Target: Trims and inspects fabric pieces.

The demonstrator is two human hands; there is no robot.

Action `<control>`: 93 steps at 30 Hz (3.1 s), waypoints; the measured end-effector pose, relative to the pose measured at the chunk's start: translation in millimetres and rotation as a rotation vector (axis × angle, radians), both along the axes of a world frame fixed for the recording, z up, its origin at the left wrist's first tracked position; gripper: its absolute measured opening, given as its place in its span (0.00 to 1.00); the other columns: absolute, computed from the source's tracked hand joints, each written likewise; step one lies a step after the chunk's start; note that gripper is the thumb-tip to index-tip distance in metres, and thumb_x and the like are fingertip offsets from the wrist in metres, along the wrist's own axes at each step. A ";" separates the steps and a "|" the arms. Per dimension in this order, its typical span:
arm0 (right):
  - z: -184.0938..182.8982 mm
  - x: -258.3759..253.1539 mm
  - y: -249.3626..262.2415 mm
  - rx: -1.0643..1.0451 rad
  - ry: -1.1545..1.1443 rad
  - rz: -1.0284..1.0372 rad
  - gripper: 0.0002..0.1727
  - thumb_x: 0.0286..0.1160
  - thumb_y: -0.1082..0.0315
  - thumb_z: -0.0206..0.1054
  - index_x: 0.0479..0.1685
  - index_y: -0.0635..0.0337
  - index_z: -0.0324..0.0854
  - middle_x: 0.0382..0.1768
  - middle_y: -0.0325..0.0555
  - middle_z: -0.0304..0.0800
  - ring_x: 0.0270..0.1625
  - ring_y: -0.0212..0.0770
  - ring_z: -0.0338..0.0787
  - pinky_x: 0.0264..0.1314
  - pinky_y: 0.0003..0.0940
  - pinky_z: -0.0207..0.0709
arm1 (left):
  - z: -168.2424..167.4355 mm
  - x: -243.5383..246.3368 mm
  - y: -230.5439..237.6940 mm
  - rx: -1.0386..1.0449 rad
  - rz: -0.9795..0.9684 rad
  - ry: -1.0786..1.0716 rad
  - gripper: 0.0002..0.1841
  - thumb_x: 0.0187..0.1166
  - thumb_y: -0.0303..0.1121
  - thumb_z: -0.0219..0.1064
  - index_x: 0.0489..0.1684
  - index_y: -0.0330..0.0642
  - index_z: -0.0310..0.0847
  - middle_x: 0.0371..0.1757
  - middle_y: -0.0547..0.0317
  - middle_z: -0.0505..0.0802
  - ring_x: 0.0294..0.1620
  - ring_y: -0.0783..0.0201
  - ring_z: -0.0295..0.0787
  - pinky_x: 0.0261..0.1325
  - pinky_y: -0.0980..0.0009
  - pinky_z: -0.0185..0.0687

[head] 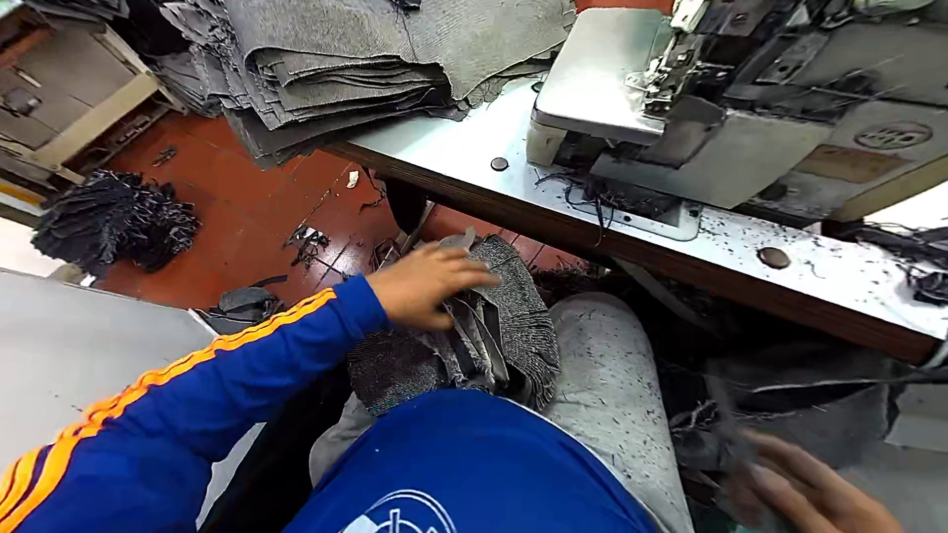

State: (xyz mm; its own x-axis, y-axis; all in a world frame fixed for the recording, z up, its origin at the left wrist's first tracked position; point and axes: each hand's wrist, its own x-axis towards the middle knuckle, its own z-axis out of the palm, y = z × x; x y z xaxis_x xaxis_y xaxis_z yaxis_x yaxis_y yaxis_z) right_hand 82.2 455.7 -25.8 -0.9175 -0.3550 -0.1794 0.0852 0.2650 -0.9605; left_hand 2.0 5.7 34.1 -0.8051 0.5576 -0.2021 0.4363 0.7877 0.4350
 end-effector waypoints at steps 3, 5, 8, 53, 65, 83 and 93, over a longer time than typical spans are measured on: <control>13.7 -46.6 -89.4 -0.039 0.083 0.361 0.16 0.82 0.62 0.63 0.61 0.60 0.76 0.43 0.33 0.91 0.40 0.30 0.93 0.43 0.33 0.92 | -22.5 -6.7 10.1 0.107 0.088 0.004 0.23 0.72 0.24 0.72 0.68 0.43 0.86 0.67 0.45 0.89 0.73 0.39 0.80 0.70 0.35 0.74; 10.9 -68.6 -137.5 -0.032 0.170 0.498 0.15 0.82 0.59 0.61 0.58 0.60 0.76 0.39 0.35 0.89 0.35 0.28 0.91 0.38 0.30 0.90 | -31.5 -26.4 -2.3 0.362 0.372 -0.040 0.14 0.78 0.16 0.60 0.59 0.28 0.85 0.58 0.37 0.92 0.62 0.45 0.89 0.69 0.45 0.80; 22.7 -94.2 -188.8 0.210 0.252 0.630 0.17 0.85 0.61 0.56 0.60 0.62 0.81 0.30 0.44 0.87 0.28 0.38 0.88 0.34 0.40 0.85 | -40.4 -57.3 -53.1 0.445 0.834 -0.087 0.18 0.85 0.26 0.61 0.69 0.24 0.76 0.60 0.29 0.88 0.61 0.40 0.87 0.67 0.42 0.79; -11.0 -139.1 -269.6 0.657 1.152 0.863 0.10 0.72 0.66 0.69 0.32 0.66 0.84 0.22 0.54 0.85 0.18 0.53 0.89 0.16 0.49 0.81 | -65.6 -9.9 -60.1 0.404 0.391 -0.394 0.23 0.95 0.38 0.50 0.79 0.34 0.75 0.72 0.37 0.86 0.77 0.45 0.81 0.82 0.42 0.65; -14.3 -138.1 -258.8 0.587 1.190 0.822 0.08 0.72 0.69 0.69 0.32 0.66 0.83 0.23 0.55 0.86 0.21 0.55 0.91 0.19 0.49 0.82 | -59.3 -23.5 -45.9 0.403 0.381 -0.469 0.21 0.94 0.35 0.52 0.74 0.29 0.79 0.64 0.34 0.89 0.68 0.47 0.85 0.76 0.47 0.70; -23.6 -131.2 -214.6 0.585 1.129 0.669 0.11 0.69 0.64 0.68 0.30 0.66 0.82 0.19 0.53 0.84 0.17 0.53 0.89 0.16 0.49 0.79 | -64.7 -53.9 -8.7 0.356 0.412 -0.577 0.19 0.93 0.38 0.54 0.56 0.30 0.85 0.47 0.44 0.91 0.47 0.59 0.86 0.58 0.55 0.78; -15.7 -129.6 -233.8 0.590 1.135 0.755 0.07 0.73 0.69 0.70 0.34 0.66 0.82 0.23 0.55 0.85 0.22 0.55 0.91 0.20 0.50 0.83 | -63.4 -63.3 2.6 0.270 0.383 -0.591 0.16 0.89 0.37 0.62 0.43 0.30 0.85 0.36 0.50 0.88 0.37 0.63 0.81 0.48 0.59 0.78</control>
